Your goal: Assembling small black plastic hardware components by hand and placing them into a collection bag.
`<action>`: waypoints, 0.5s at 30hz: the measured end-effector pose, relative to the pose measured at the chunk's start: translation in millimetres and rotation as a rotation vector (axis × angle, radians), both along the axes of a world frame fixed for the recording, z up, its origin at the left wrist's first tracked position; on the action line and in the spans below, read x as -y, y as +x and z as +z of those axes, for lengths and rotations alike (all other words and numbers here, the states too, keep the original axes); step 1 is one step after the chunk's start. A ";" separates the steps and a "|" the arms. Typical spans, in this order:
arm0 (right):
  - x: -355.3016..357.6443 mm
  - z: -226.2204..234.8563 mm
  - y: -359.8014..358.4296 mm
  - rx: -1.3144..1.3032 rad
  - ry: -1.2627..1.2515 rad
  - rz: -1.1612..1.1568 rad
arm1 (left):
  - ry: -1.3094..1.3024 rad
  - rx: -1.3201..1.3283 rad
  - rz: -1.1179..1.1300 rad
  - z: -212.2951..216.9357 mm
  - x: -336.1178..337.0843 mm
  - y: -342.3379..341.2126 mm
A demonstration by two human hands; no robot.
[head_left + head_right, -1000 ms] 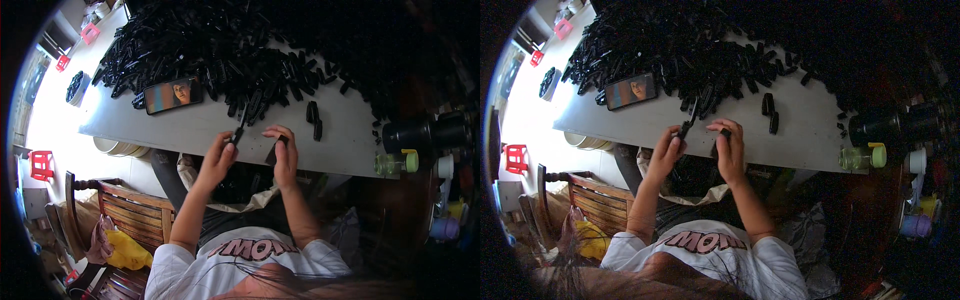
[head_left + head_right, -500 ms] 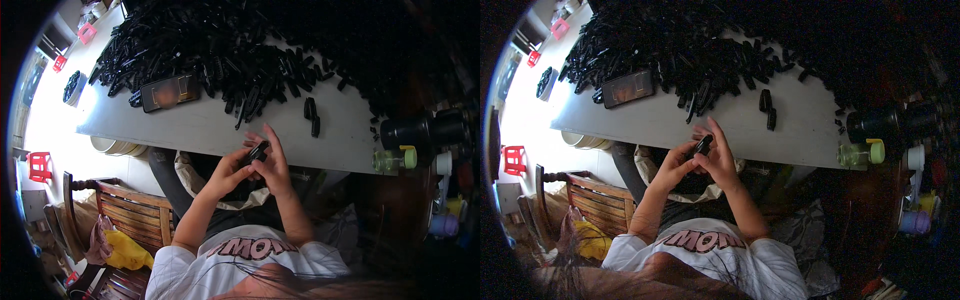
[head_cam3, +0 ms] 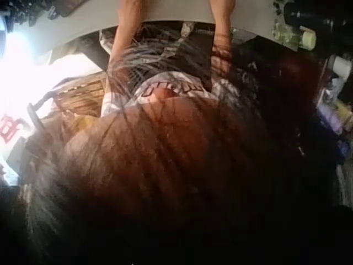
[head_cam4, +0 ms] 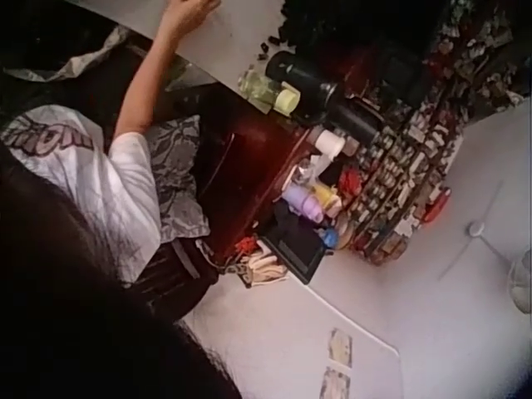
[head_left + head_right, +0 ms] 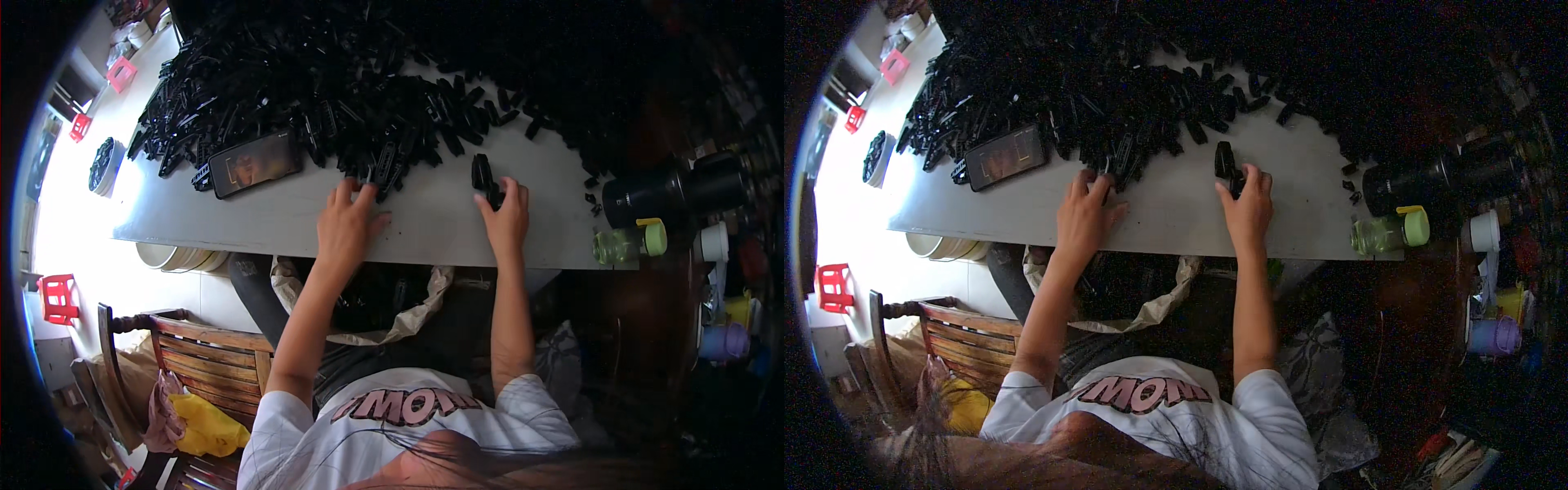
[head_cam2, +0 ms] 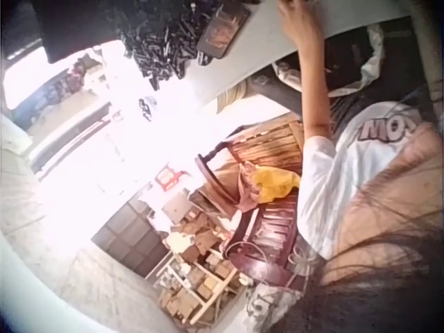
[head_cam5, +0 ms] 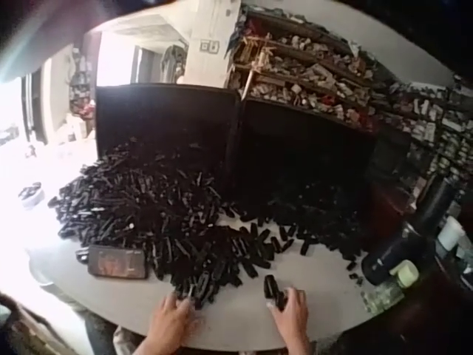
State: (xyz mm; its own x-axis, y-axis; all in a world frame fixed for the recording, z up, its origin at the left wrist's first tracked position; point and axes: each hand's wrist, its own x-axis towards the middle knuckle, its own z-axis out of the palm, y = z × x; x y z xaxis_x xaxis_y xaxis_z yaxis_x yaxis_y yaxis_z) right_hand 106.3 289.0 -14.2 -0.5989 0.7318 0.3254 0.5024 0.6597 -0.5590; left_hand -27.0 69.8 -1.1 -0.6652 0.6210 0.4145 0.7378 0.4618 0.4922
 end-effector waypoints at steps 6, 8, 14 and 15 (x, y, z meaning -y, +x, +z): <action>-4.6 4.2 9.3 0.233 0.052 -0.013 | -0.012 0.060 0.086 -21.6 22.1 -19.5; 5.4 0.3 13.2 0.179 0.080 -0.005 | 0.409 0.486 -0.021 -28.1 28.9 -19.7; 102.1 23.6 -16.9 -0.494 -0.936 0.430 | 0.418 0.932 -0.054 -9.9 28.4 28.4; 107.9 16.5 -22.1 -0.508 -0.928 0.438 | 0.397 0.715 -0.141 -8.5 24.9 34.7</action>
